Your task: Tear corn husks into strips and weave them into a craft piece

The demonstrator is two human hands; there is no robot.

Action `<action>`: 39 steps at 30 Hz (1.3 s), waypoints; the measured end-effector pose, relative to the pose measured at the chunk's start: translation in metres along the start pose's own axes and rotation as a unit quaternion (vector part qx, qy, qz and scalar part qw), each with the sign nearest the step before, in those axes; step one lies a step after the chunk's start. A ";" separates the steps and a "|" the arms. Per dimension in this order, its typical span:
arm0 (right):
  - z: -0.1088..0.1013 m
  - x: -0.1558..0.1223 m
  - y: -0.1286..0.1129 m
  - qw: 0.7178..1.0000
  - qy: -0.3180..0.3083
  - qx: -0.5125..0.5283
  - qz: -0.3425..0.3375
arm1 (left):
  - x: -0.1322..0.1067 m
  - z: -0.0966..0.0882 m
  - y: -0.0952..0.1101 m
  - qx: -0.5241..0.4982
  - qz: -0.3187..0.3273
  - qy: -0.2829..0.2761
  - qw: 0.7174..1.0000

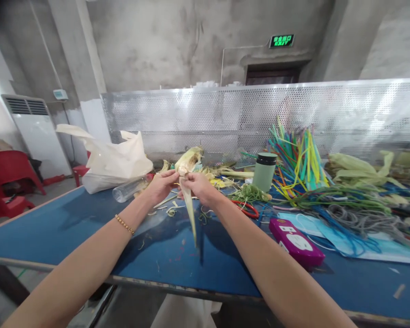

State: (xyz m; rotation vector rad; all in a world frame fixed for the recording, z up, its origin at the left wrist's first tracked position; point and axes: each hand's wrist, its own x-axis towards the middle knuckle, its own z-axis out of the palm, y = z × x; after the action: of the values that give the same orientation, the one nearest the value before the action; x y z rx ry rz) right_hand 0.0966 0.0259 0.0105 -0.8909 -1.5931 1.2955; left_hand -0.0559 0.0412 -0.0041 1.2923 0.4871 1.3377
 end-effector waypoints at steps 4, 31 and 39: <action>-0.002 -0.005 -0.002 0.982 -0.054 -0.173 -0.045 | 0.001 -0.006 0.002 -0.015 -0.123 -0.027 0.992; -0.013 0.017 -0.001 0.838 0.107 -0.532 -0.060 | 0.005 0.017 -0.004 0.054 0.051 0.122 0.990; -0.028 0.014 0.002 0.735 0.138 -0.658 -0.087 | 0.008 0.009 0.007 0.012 0.026 0.113 0.993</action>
State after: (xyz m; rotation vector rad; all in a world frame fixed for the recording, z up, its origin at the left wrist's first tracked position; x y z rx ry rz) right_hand 0.1180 0.0491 0.0135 -1.5670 -2.1717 -0.3482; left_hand -0.0490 0.0429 0.0073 1.1857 0.6302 1.5358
